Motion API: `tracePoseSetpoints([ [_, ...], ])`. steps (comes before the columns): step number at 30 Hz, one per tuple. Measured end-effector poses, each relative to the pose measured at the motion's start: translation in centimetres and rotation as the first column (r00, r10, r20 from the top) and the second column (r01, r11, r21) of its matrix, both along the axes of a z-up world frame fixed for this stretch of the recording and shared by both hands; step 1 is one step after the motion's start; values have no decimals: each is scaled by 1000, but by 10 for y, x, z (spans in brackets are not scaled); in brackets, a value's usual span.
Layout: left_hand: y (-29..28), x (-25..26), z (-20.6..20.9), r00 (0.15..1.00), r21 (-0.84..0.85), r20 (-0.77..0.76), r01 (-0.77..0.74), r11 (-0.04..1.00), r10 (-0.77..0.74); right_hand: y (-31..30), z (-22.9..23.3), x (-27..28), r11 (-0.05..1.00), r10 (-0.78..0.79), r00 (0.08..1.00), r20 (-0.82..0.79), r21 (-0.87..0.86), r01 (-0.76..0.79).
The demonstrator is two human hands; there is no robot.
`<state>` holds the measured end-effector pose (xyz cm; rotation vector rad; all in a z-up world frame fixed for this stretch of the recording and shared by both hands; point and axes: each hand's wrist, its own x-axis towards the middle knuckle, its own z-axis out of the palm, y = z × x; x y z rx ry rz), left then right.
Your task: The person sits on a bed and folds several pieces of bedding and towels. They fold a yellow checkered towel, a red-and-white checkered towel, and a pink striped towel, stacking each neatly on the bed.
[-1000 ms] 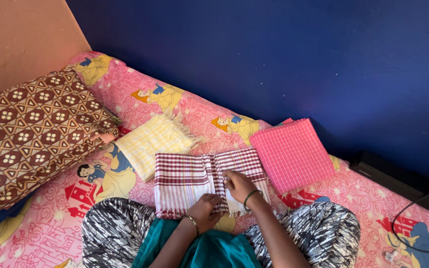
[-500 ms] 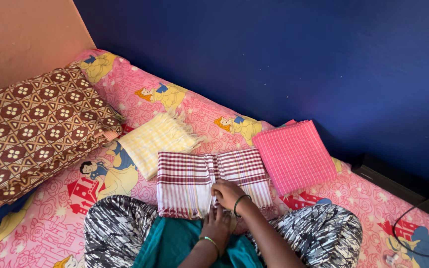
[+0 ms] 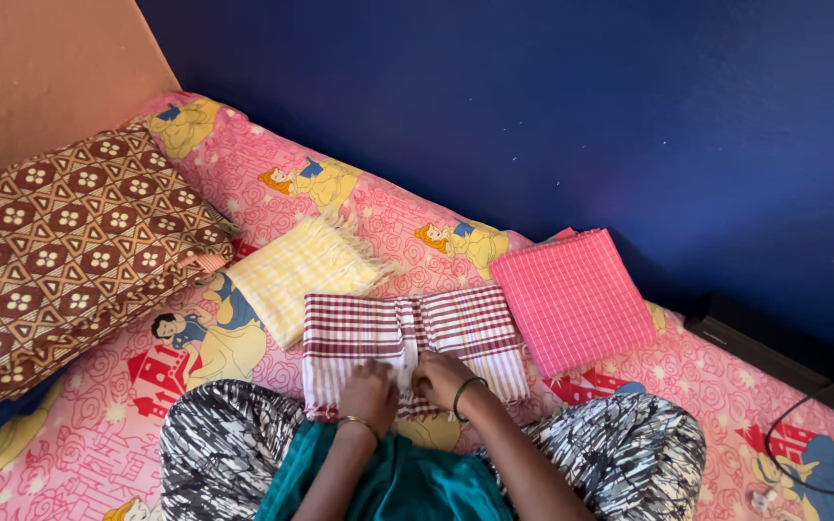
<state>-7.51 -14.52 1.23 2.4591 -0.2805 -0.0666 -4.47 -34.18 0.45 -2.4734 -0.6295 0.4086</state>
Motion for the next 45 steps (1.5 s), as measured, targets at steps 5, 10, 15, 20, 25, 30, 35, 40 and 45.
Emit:
tracePoseSetpoints([
  [5,-20,-8,-31,992,162,-92,101,982,-87,3,11,-2,999,-36,997,68,14,35],
  [10,-25,-15,-31,986,145,-143,111,983,-90,10,31,1,977,-211,968,136,71,203],
  [15,-31,-23,-38,979,176,7,201,964,-205,21,31,-4,978,-111,938,328,206,43],
  [20,-34,-24,-65,965,140,-25,263,954,-262,32,10,22,968,-210,955,209,183,173],
  [25,-32,-3,-80,981,-31,35,194,981,-193,51,-2,62,904,-426,868,257,91,417],
  [30,-21,34,-47,976,142,-205,-48,989,77,72,1,87,834,-517,793,323,-18,552],
  [35,1,75,-3,927,411,-374,197,890,-33,80,0,100,800,-535,781,322,-105,591],
  [40,6,76,11,862,388,-507,238,890,-10,85,-19,113,802,-482,802,353,-191,566],
  [45,4,73,5,875,366,-481,143,920,55,68,-38,127,762,-621,757,203,-69,644],
])
